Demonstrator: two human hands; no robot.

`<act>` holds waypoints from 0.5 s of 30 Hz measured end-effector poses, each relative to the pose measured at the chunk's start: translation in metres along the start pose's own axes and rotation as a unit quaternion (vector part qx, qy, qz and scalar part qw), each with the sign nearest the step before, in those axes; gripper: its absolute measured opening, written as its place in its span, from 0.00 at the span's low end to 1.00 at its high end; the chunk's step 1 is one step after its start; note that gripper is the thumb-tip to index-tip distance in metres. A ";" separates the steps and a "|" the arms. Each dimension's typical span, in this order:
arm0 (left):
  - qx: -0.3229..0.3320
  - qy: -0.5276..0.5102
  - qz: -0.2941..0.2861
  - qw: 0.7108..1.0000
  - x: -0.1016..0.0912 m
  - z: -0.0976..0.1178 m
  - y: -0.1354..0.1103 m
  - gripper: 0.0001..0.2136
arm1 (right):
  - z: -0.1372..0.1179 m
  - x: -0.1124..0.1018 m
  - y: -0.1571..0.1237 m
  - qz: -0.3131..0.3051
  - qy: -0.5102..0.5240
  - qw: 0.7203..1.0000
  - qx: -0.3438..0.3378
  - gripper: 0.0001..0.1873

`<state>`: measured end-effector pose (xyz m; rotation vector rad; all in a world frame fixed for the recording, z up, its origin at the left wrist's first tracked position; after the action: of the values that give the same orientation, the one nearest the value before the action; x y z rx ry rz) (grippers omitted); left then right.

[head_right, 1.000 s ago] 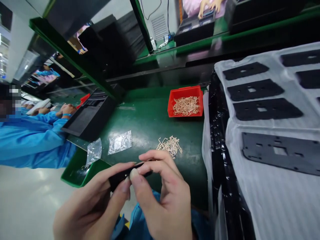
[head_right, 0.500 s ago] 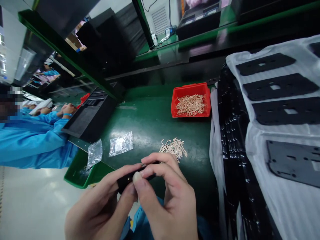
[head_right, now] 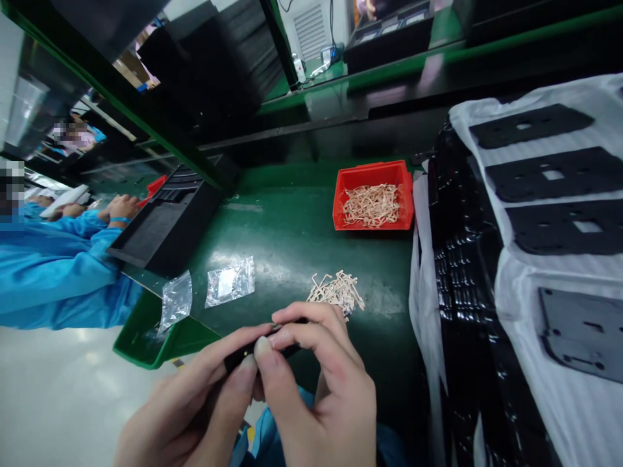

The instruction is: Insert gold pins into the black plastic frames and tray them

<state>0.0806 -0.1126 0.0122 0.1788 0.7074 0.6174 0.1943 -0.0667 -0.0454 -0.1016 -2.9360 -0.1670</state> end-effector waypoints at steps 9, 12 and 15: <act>0.011 0.048 0.077 0.996 0.015 0.002 -0.005 0.13 | -0.002 0.005 -0.004 0.032 -0.012 0.999 -0.021 0.08; -0.008 0.078 0.113 0.990 0.020 0.003 -0.009 0.11 | -0.004 0.010 -0.008 0.053 -0.004 0.999 -0.006 0.07; -0.070 0.053 0.147 0.985 0.022 -0.001 -0.008 0.09 | -0.002 0.014 -0.010 0.091 -0.002 0.996 -0.009 0.09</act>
<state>0.0966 -0.1063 -0.0030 0.1208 0.7435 0.9615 0.1798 -0.0756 -0.0415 -0.3718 -2.9083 -0.1665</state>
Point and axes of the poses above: each hand's wrist, its own y-axis towards the middle knuckle, its own x-axis out of the palm, z = x × y, the point moved 1 cm from there along y, towards the middle knuckle, and after that the axes turned 11 degrees about z, right-handed, at the moved point
